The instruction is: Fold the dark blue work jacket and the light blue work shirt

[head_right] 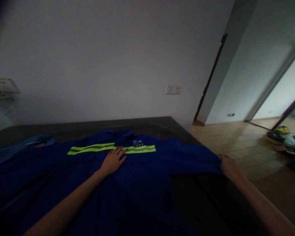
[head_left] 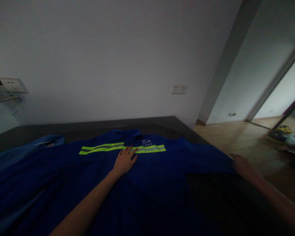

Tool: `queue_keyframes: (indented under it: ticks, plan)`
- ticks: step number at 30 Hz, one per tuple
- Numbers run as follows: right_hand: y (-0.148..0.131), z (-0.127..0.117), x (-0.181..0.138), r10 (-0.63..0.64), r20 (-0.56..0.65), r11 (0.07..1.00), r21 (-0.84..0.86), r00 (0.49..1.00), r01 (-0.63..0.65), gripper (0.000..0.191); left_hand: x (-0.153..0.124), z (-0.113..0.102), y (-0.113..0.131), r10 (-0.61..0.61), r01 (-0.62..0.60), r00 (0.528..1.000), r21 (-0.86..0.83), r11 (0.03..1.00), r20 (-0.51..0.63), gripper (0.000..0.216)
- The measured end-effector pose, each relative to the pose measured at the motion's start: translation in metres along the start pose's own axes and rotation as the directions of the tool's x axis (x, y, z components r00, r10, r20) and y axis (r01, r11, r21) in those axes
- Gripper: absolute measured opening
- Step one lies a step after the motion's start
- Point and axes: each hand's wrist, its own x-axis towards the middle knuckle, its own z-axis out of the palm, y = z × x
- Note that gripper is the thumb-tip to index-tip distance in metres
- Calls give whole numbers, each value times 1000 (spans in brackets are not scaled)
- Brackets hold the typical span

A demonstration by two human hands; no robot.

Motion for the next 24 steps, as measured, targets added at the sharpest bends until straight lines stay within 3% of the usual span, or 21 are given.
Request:
queue_keyframes:
  ticks: [5,7,9,11,15,24]
  plan:
    - [-154,-13,16,-228,164,972,95,960,215,55,0,2,-1,7,-7,1000,-16,1000,-20,48]
    - [-203,-9,16,-232,275,969,152,933,196,55,-1,1,-1,10,-10,1000,-16,1000,-20,47]
    - [-233,0,16,-207,382,973,178,901,148,57,-1,0,-1,11,-11,1000,-13,1000,-18,47]
    - [-246,11,16,-163,439,983,154,884,104,59,-1,-1,-1,9,-9,1000,-13,1000,-13,48]
    - [-243,30,16,-115,426,992,93,897,83,59,-1,0,-2,0,0,1000,-16,1000,-23,49]
    - [-245,35,10,-89,341,996,56,936,74,58,-2,2,-9,22,-25,999,-73,997,-41,48]
